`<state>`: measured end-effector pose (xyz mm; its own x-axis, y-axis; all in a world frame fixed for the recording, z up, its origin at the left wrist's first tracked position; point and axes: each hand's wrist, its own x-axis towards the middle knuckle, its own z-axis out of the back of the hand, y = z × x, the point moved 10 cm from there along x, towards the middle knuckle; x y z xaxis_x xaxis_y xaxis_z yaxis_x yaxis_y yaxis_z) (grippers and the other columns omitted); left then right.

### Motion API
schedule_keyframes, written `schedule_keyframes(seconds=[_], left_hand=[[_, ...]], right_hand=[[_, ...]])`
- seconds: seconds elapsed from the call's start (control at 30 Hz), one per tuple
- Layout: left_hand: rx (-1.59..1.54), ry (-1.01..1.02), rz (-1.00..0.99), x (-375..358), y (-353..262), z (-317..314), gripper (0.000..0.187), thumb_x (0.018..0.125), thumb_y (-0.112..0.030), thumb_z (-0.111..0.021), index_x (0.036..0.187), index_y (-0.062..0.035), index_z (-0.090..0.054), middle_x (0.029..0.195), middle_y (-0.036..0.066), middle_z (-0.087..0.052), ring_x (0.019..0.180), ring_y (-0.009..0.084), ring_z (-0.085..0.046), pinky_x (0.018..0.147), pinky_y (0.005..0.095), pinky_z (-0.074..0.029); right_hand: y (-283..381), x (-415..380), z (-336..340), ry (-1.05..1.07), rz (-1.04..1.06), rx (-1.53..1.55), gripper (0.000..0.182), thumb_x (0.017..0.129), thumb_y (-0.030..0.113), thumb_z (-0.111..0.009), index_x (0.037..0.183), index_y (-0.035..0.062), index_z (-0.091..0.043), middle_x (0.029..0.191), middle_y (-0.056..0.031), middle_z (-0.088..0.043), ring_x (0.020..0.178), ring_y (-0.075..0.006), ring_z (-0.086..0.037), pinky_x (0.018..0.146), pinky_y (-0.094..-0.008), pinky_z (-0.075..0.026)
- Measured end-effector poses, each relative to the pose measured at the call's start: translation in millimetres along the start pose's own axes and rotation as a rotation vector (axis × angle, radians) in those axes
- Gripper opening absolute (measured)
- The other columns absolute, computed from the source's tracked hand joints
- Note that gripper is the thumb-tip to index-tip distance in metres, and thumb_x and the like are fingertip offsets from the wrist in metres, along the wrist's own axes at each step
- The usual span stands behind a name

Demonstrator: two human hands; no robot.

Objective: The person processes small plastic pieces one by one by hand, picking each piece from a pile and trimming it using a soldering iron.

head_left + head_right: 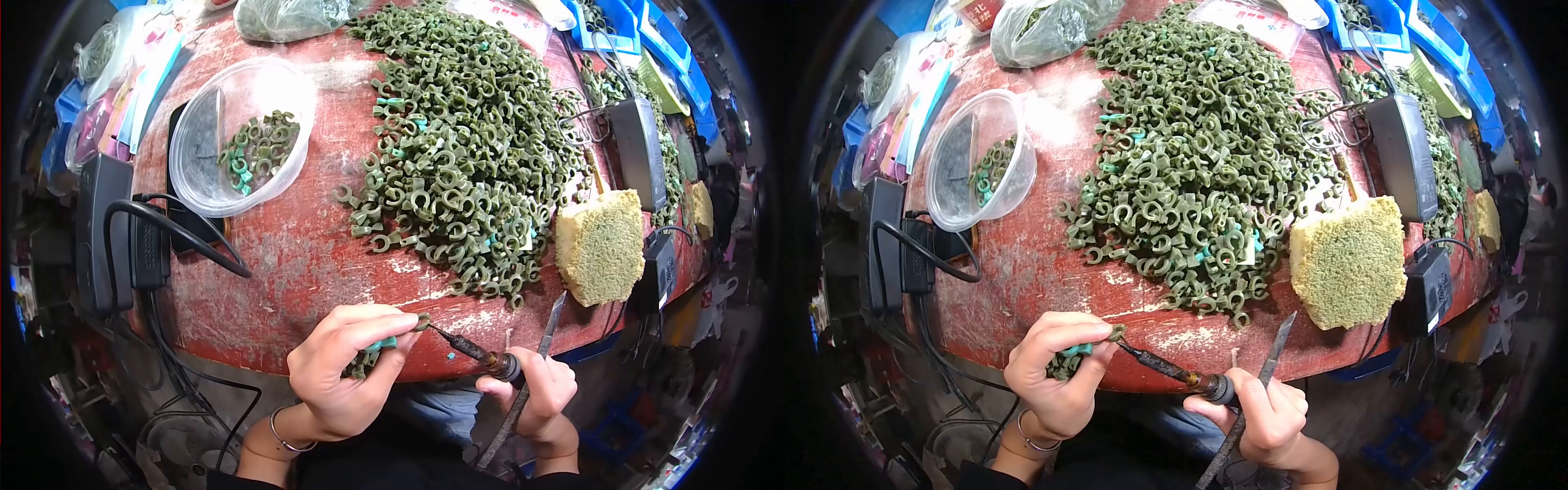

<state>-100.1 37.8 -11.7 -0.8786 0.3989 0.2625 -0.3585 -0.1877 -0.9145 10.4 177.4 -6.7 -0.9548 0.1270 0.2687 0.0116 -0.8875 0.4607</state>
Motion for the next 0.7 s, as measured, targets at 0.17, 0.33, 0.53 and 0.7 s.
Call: schedule_keyframes(seconds=[0.17, 0.33, 0.53, 0.7], left_hand=[[-0.006, -0.005, 0.007, -0.4, 0.7, 0.0, 0.024, 0.064, 0.008, -0.070, 0.086, -0.0001, -0.064, 0.081, 0.013, -0.063, 0.071, 0.0200, -0.062, 0.064, 0.0271, -0.050], [0.010, -0.008, -0.005, 0.4, -0.8, -0.4, 0.025, 0.064, 0.007, -0.070, 0.086, -0.0004, -0.064, 0.080, 0.012, -0.063, 0.072, 0.0200, -0.062, 0.065, 0.0275, -0.050], [0.010, 0.014, 0.001, 0.7, -0.7, -1.3, 0.025, 0.064, 0.007, -0.070, 0.087, -0.0004, -0.064, 0.081, 0.012, -0.063, 0.071, 0.0193, -0.062, 0.064, 0.0273, -0.050], [0.007, 0.009, -0.013, 1.0, -1.1, -1.2, 0.025, 0.064, 0.008, -0.070, 0.087, -0.0008, -0.064, 0.081, 0.012, -0.063, 0.071, 0.0187, -0.063, 0.063, 0.0265, -0.050]], right_hand=[[-0.9, -0.5, 0.1, -0.003, -0.014, 0.009, 0.042, 0.063, 0.029, -0.078, 0.080, -0.0028, -0.058, 0.056, -0.0042, -0.053, 0.044, -0.0155, -0.052, 0.040, -0.0244, -0.042], [-1.9, -2.6, 2.2, -0.029, 0.002, 0.029, 0.042, 0.062, 0.029, -0.079, 0.080, -0.0028, -0.058, 0.057, -0.0045, -0.054, 0.045, -0.0153, -0.053, 0.041, -0.0244, -0.042], [1.5, 2.3, 0.4, -0.001, -0.002, -0.015, 0.042, 0.061, 0.028, -0.079, 0.080, -0.0031, -0.058, 0.056, -0.0043, -0.053, 0.044, -0.0155, -0.052, 0.041, -0.0245, -0.042], [0.4, 1.6, -0.1, 0.004, -0.024, -0.016, 0.041, 0.062, 0.028, -0.078, 0.079, -0.0024, -0.058, 0.055, -0.0033, -0.051, 0.043, -0.0156, -0.050, 0.040, -0.0246, -0.041]])
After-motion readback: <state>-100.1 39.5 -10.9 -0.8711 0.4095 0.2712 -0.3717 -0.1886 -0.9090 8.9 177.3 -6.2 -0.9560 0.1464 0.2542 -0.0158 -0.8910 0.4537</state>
